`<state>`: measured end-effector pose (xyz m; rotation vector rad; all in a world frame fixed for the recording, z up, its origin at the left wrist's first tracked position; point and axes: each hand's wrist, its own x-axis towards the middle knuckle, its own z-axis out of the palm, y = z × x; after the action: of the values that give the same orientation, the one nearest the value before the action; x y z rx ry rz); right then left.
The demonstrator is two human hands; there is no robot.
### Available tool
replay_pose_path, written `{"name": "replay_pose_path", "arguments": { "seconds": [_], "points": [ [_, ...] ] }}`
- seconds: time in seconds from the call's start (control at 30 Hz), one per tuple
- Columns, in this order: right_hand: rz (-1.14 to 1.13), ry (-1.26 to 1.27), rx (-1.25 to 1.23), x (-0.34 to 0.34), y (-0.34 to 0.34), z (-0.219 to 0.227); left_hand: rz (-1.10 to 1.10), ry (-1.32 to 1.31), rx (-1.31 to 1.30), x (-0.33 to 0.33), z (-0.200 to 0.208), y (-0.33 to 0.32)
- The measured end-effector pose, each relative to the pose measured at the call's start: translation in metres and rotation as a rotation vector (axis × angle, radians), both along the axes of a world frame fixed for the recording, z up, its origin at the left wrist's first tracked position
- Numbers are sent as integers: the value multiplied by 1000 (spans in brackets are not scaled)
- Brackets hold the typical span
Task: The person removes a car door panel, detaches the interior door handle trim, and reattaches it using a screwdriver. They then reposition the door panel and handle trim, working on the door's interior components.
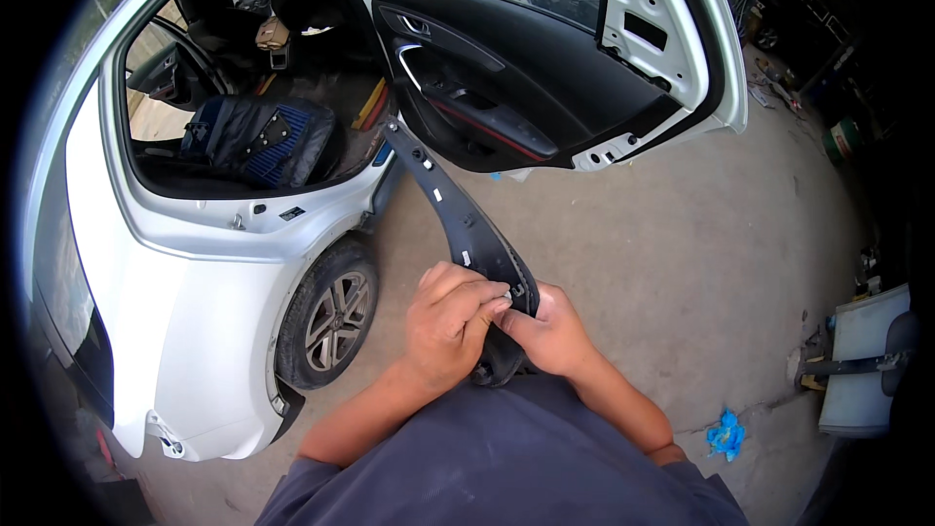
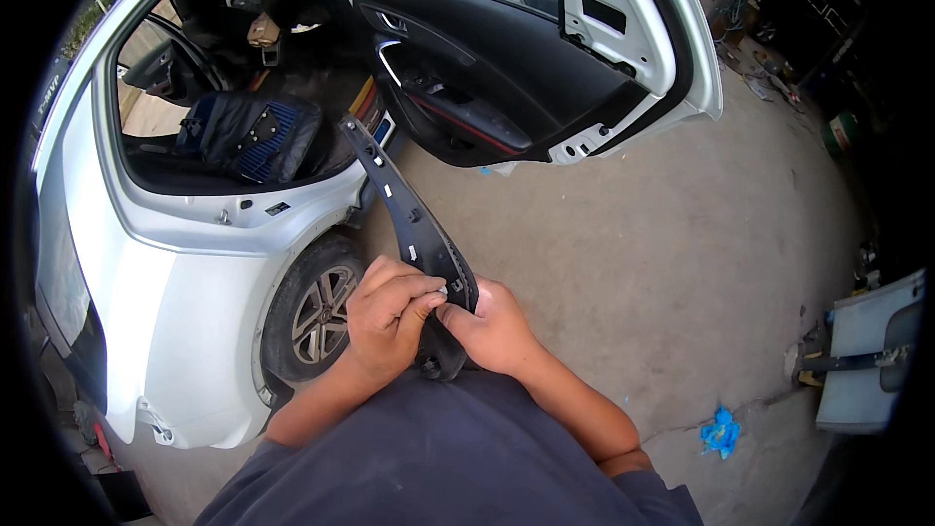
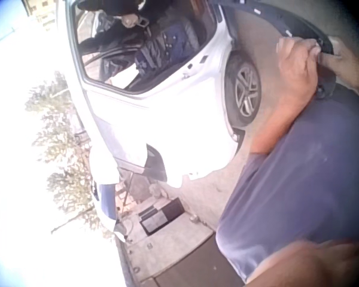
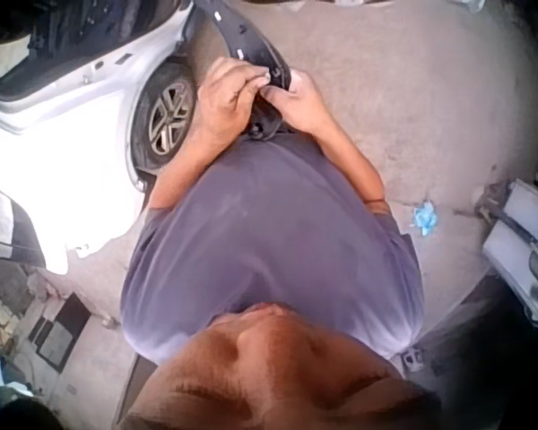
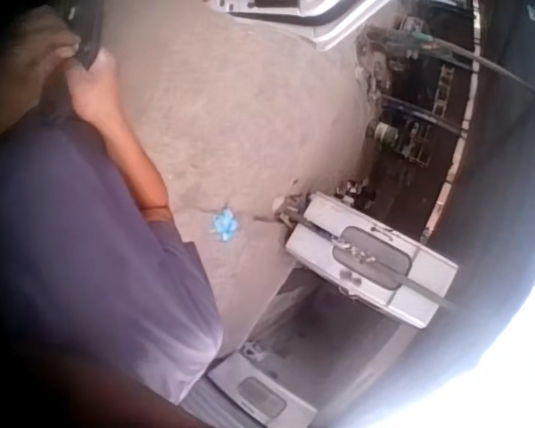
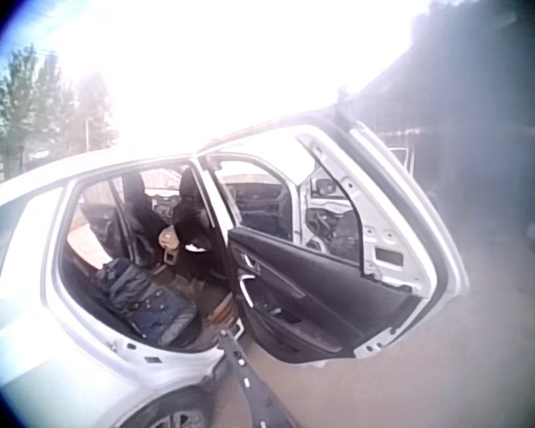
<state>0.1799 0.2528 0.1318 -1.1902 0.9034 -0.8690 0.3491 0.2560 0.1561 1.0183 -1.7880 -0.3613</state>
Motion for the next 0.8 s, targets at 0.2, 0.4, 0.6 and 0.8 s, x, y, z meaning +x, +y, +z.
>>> {"name": "replay_pose_path", "arguments": {
  "seconds": [0.2,0.4,0.6,0.8],
  "points": [
    [-49,148,-105,6,7,16,-14,-21,-46,-2,1,-6],
    [-33,263,-190,-1,7,26,-8,21,-72,-7,9,-5],
    [-74,233,-266,1,9,36,-6,7,-70,-8,15,-4],
    [-62,229,-300,-1,7,33,20,-3,-61,-10,17,-3]
  ]
}}
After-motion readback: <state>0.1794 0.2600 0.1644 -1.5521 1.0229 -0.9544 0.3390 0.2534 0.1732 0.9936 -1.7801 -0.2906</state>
